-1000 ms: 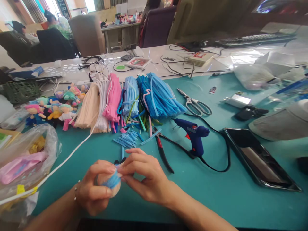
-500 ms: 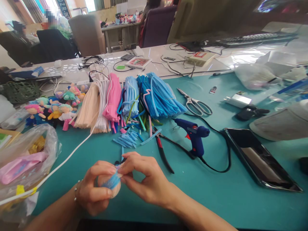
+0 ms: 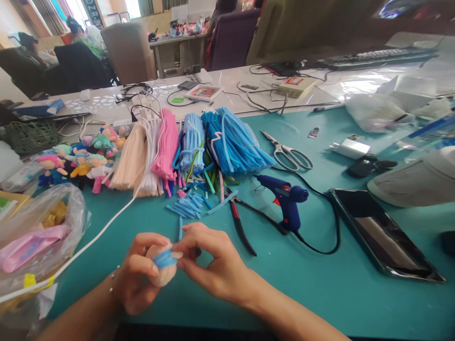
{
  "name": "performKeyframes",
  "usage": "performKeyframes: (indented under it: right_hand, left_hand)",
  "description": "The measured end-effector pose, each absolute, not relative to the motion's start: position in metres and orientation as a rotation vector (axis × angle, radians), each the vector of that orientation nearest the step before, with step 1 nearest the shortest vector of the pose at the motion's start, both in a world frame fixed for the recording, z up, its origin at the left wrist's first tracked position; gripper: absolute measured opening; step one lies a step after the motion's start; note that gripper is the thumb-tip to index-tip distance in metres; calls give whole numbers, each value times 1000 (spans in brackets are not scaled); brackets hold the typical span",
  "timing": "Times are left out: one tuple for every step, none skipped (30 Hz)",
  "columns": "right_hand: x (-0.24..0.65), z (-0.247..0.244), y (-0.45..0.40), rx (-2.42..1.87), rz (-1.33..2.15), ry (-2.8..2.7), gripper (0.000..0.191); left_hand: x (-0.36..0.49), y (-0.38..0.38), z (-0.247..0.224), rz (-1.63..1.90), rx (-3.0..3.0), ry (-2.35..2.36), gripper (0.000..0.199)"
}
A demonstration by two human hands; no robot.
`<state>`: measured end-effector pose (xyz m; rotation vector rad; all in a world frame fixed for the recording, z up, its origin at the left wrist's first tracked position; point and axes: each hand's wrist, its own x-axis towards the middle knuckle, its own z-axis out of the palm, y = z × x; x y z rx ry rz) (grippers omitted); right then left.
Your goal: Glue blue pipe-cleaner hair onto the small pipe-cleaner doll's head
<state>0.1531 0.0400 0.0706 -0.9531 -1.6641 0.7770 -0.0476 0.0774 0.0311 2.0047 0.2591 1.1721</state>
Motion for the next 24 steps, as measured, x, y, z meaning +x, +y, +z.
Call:
performKeyframes:
  right_hand:
    - [153, 71, 40, -964, 775, -1666, 3]
    - [154, 71, 40, -974, 782, -1664, 3]
    - [154, 71, 41, -982, 799, -1656, 2]
    - [154, 72, 41, -987, 825, -1644, 1]
    - [155, 73, 41, -989, 858, -1626, 1]
    - [155, 74, 42, -989, 898, -1601, 2]
    - [156, 74, 42, -991, 944, -1571, 3]
    - [156, 75, 43, -993, 994, -1537, 4]
    - [157, 76, 43, -995, 1043, -1501, 5]
    - [157, 76, 44, -998, 1086, -1464, 7]
    - [158, 76, 45, -1003, 1120, -1430, 9]
    - [158, 76, 45, -1011, 1145, -1399, 10]
    - [159, 76, 46, -1024, 1165, -1371, 12]
    - [159, 75, 47, -1041, 1186, -1345, 13]
    - [159, 75, 47, -1060, 1208, -1323, 14]
    - [159, 75, 48, -1077, 1227, -1307, 15]
    - [159, 74, 48, -1088, 1240, -1299, 15]
    - [159, 74, 49, -1094, 1244, -1297, 16]
    - [159, 74, 49, -1097, 1241, -1300, 17]
    - [159, 73, 50, -1099, 1233, -1306, 18]
    - [159, 73, 50, -1102, 1228, -1312, 20]
    - [159, 72, 51, -1106, 1229, -1317, 21]
    - [159, 71, 51, -1112, 1233, -1321, 22]
    - [159, 71, 51, -1119, 1237, -1325, 23]
  left_hand:
    - [-47, 78, 32, 1163, 1972, 264, 24]
    - [-47, 78, 33, 1150, 1933, 272, 23]
    - [-46, 78, 34, 1130, 1884, 285, 22]
    - [-45, 78, 35, 1106, 1828, 299, 22]
    - [-44, 78, 37, 1077, 1768, 308, 21]
    - [-43, 79, 37, 1051, 1705, 318, 20]
    - [-42, 79, 38, 1032, 1643, 329, 19]
    - [-41, 79, 38, 1019, 1585, 343, 19]
    - [-41, 80, 38, 1011, 1534, 356, 19]
    - [-40, 81, 38, 1003, 1489, 369, 19]
    - [-40, 81, 37, 995, 1452, 376, 19]
    - [-39, 82, 36, 988, 1424, 379, 20]
    - [-39, 83, 36, 985, 1405, 382, 20]
    - [-39, 84, 35, 989, 1397, 388, 19]
    - [-39, 85, 34, 998, 1398, 399, 19]
    - [-39, 85, 34, 1005, 1403, 410, 18]
    - [-39, 86, 33, 1004, 1408, 415, 18]
    - [-39, 86, 33, 995, 1410, 413, 18]
    - [-39, 86, 32, 984, 1409, 403, 18]
    - [-39, 86, 30, 972, 1408, 393, 20]
    - [-40, 86, 29, 963, 1407, 388, 21]
    - [-40, 87, 28, 959, 1408, 389, 22]
    - [-41, 87, 27, 955, 1410, 396, 23]
    - [-41, 87, 26, 951, 1412, 405, 23]
